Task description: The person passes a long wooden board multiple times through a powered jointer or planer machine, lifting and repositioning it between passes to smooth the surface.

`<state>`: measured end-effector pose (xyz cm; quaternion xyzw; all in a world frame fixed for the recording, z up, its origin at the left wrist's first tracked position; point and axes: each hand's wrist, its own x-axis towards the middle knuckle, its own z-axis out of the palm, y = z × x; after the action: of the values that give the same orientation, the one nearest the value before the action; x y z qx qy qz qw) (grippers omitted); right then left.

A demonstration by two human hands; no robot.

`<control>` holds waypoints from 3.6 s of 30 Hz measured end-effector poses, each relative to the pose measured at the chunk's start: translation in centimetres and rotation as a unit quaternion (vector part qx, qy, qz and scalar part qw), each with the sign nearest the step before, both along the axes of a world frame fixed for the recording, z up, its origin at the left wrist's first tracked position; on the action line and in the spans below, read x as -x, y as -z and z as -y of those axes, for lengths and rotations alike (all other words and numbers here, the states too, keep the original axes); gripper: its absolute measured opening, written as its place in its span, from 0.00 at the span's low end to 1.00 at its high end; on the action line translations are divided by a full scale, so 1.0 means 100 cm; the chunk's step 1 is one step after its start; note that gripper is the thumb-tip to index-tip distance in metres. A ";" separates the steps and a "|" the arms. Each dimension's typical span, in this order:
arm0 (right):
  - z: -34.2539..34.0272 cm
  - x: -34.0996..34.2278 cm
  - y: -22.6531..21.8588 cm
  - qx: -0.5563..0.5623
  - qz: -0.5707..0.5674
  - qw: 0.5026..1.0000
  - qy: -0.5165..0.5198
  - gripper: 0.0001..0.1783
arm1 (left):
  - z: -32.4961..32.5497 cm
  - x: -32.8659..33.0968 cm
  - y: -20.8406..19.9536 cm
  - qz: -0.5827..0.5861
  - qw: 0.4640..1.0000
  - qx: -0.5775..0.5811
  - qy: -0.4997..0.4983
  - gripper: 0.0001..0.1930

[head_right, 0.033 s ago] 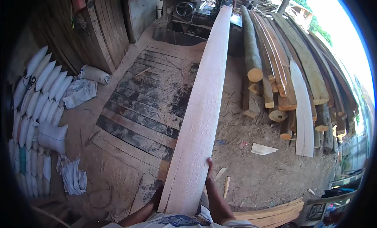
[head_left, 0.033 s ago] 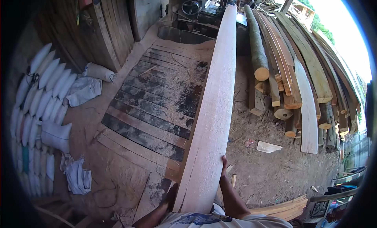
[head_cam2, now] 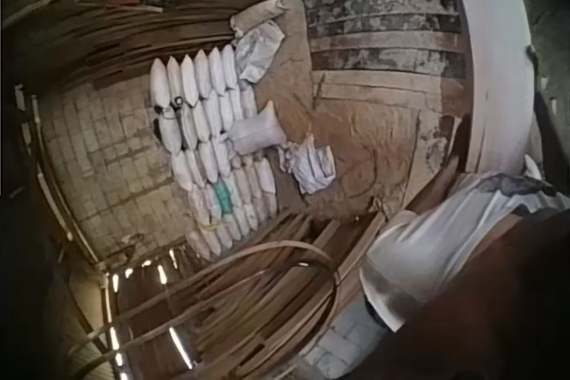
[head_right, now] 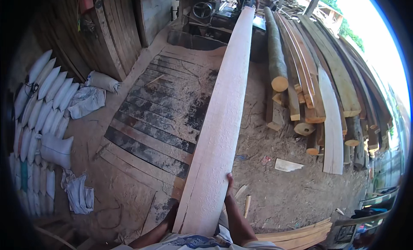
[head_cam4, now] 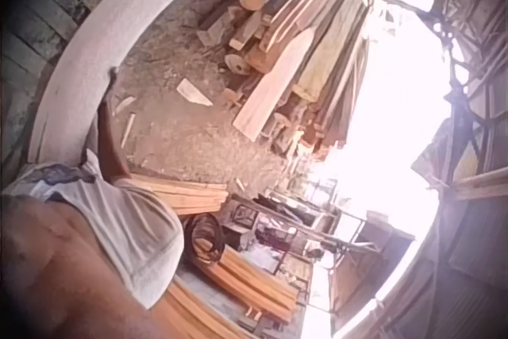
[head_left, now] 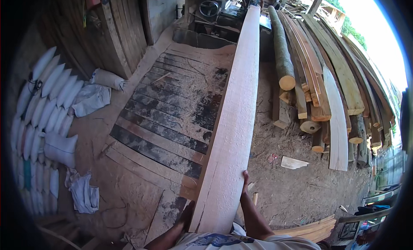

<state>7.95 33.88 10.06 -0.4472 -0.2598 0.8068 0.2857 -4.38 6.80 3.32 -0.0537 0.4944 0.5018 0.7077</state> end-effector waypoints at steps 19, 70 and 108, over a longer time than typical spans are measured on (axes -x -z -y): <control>-0.286 0.112 -0.002 0.028 0.055 0.997 0.043 0.52 | -0.262 0.097 0.071 -0.013 0.997 0.013 -0.074 0.27; -1.110 0.429 -0.016 0.040 0.048 0.997 0.036 0.55 | -1.121 0.444 -0.085 -0.137 0.966 -0.220 -0.014 0.53; -1.508 0.484 -0.060 -0.354 0.184 0.844 -0.358 0.27 | -1.614 0.671 -0.100 -0.669 0.680 -0.212 0.213 0.34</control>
<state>-40.44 184.65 16.11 -0.3320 -0.7174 0.6092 0.0629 -71.51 168.22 13.33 0.5543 0.7147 0.3307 0.2692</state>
